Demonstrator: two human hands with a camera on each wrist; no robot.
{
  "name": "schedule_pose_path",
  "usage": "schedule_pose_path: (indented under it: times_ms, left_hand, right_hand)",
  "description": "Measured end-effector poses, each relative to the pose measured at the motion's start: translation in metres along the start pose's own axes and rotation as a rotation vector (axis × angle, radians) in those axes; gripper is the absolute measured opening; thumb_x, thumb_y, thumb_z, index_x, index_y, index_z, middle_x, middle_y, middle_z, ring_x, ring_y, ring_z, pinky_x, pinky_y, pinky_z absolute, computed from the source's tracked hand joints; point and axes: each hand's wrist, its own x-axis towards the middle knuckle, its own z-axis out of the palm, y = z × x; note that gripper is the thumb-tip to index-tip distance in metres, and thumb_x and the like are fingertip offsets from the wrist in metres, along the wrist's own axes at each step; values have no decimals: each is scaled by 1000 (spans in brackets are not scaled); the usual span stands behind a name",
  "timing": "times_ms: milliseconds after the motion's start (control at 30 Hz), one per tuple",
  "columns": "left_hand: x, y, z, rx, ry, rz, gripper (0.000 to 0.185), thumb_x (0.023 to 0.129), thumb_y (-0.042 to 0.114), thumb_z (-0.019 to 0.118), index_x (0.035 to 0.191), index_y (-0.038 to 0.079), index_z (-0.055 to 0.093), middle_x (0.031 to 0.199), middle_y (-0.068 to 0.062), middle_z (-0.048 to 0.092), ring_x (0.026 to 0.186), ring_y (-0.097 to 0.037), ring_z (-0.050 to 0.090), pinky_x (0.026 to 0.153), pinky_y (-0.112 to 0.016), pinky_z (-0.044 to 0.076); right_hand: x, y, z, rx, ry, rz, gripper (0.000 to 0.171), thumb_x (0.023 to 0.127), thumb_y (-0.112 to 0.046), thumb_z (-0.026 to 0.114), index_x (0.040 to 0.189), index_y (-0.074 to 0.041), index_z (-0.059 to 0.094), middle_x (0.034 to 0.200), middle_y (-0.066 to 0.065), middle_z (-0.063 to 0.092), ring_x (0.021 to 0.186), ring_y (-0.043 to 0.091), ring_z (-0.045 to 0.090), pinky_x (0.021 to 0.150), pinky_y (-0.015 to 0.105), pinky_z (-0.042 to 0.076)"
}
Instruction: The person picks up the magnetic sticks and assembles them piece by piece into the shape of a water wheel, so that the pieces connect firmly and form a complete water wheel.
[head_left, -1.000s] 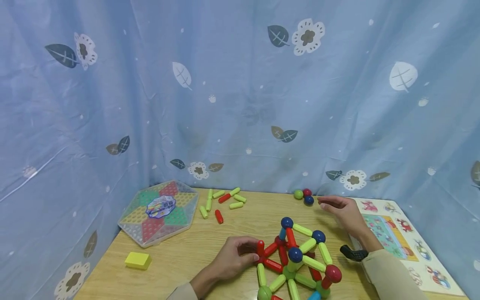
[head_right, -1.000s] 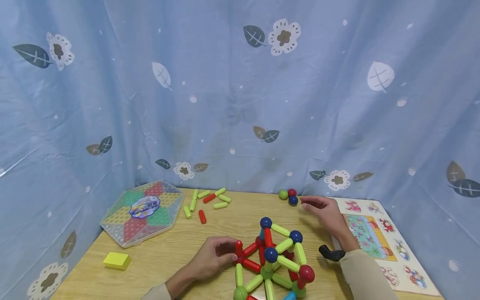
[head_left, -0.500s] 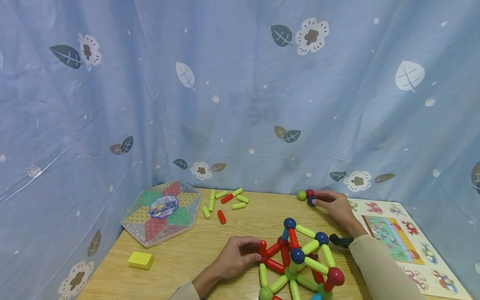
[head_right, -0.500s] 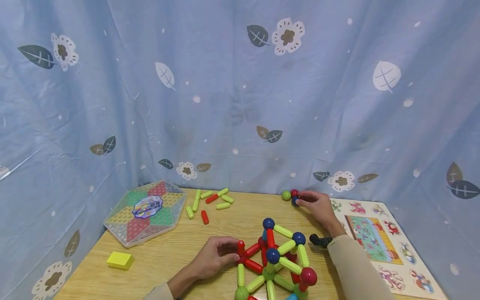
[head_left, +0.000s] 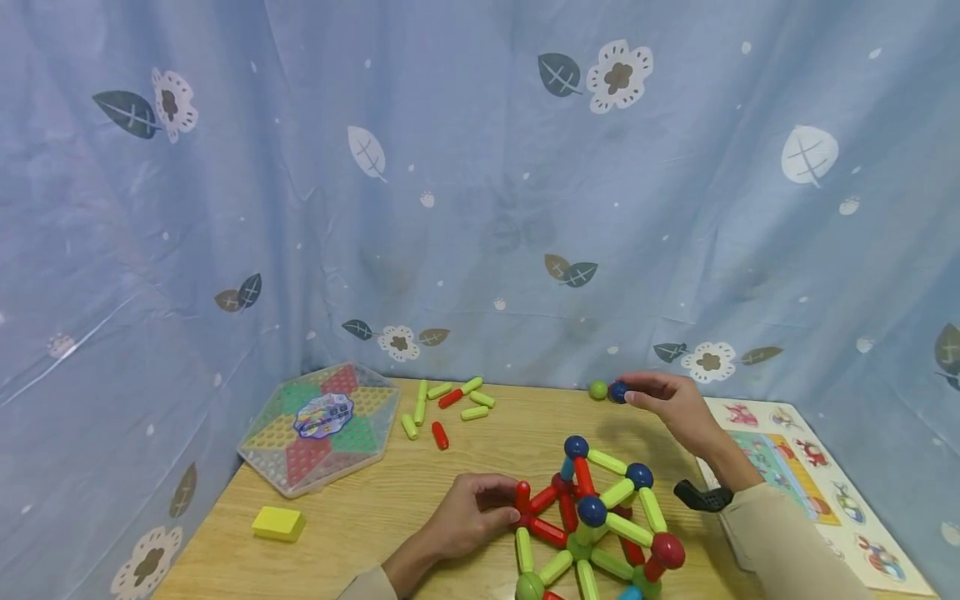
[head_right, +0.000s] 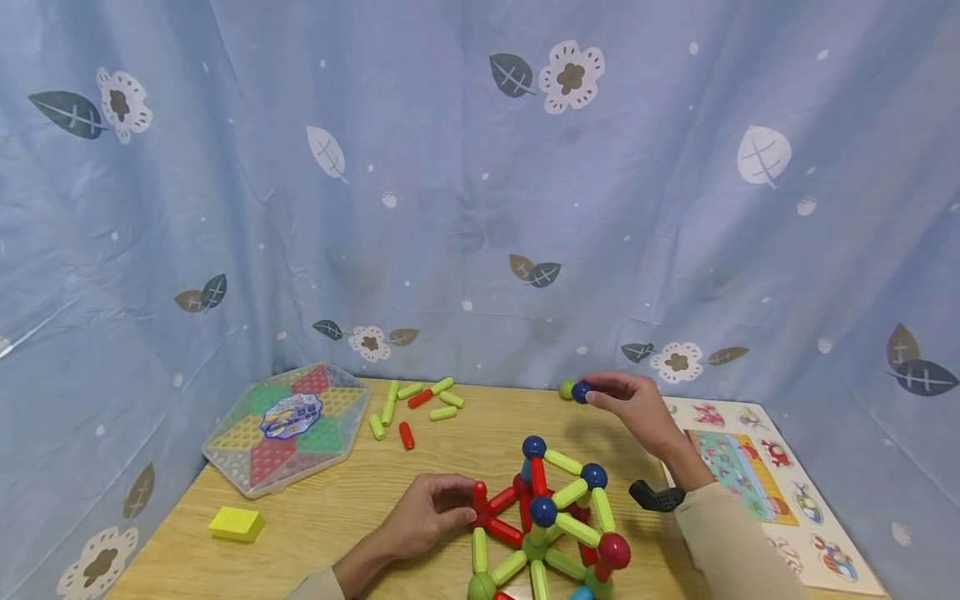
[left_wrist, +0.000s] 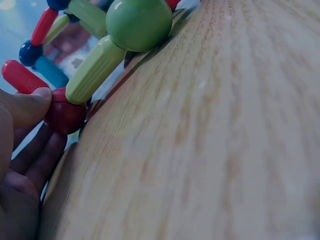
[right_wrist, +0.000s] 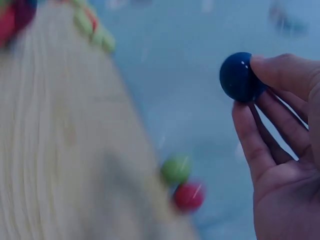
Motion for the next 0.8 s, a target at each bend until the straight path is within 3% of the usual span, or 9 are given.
schedule_pose_path:
  times_ms: [133,333,500,800]
  left_hand:
    - [0,-1,-2,6,3,-5,31,99,7,79,130,8,79,125,-9,80,112,-9,76,100,-24,59]
    - [2,-2,-3,6,0,6,31,100,8,79,130,9,79,125,-9,81,112,-9,76,100,-24,59]
    - [1,-3,0,-8,-7,11,30,100,7,79,130,7,79,123,-10,81,110,-9,76,99,-25,59]
    - [-2,-1,2,38,1,53,28,98,7,80,127,8,80,121,-9,82,110,-8,76,99,-24,60]
  right_hand:
    - [-2,-49,10,22,-129,-126,31,106,-5,71,135,4,72,119,-6,81,103,12,79,88,27,64]
    - [-4,-98,43,65,-393,-253,29,104,3,69,133,2,74,130,13,78,112,18,79,92,33,66]
    - [-8,-115,68,20,-555,-253,28,106,-2,69,133,1,74,130,16,77,108,19,79,92,31,65]
    - [-10,-125,101,-106,-692,-217,24,101,-9,78,125,-10,80,121,4,81,111,16,80,96,31,64]
